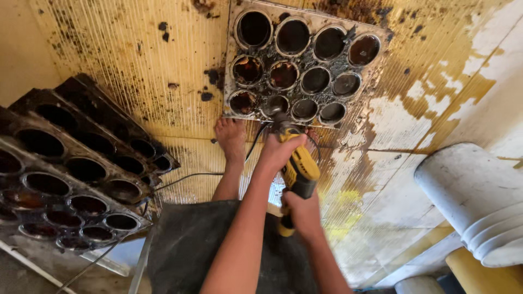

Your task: The person uses a power drill to create holes in the bottom of several metal muffin tins placed on a cluttered floor.

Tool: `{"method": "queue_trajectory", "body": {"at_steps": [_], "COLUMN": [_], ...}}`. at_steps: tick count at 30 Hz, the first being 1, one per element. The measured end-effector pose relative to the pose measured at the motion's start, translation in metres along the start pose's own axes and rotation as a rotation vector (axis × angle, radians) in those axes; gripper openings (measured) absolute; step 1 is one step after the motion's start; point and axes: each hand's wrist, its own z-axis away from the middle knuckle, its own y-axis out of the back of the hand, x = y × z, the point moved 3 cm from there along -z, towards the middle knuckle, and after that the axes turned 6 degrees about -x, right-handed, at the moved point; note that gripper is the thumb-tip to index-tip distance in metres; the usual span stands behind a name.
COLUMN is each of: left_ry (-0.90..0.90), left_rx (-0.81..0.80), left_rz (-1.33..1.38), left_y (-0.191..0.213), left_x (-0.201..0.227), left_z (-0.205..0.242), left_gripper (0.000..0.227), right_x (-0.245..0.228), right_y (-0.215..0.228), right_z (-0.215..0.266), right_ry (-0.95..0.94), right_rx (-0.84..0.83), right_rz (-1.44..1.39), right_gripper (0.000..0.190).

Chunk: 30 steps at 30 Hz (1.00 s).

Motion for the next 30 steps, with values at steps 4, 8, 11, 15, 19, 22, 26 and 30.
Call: {"method": "queue_trajectory", "body": {"at_steps": [4,8,11,15,19,22,26,30], "left_ry": [-0.08,-0.039,0.05,0.022,0.016,0.098,-0.009,-0.07], "left_rx": [-0.042,-0.108,0.051,-0.014,0.006,0.036,-0.108,-0.103], "left_rz": [0.173,0.175,0.059,0.066,0.04,-0.054,0.135,0.39], "left_y": [0.001,0.005,0.015,0.009,0.011,0.008,0.015,0.044], "left_x": [-0.01,-0.013,-0.009,-0.003,-0.001,-0.003,-0.014,-0.019], "left_z": [-0.002,-0.004,0.001,-0.001,0.001,-0.005,0.016,0.037], "left_gripper": [0.039,0.041,0.037,0.045,0.044,0.046,0.039,0.045], "right_x": [-0.013,-0.015,-0.022,-0.014,-0.01,-0.004,-0.009,-0.034], "right_y": [-0.001,-0.005,-0.001,-0.02,-0.009,-0.02,-0.025,-0.055], "right_z": [0.007,0.003,0.005,0.01,0.003,0.008,0.022,0.058], "right_ry": [0.232,0.031,0.082,0.142,0.0,0.074,0.03,0.42], "right_rx": [-0.052,-0.035,-0.039,0.09,-0.005,0.055,0.0,-0.086], "right_rz": [0.189,0.171,0.217,0.17,0.121,0.141,0.181,0.34], "right_gripper": [0.045,0.046,0.039,0.057,0.039,0.039,0.04,0.085]}}
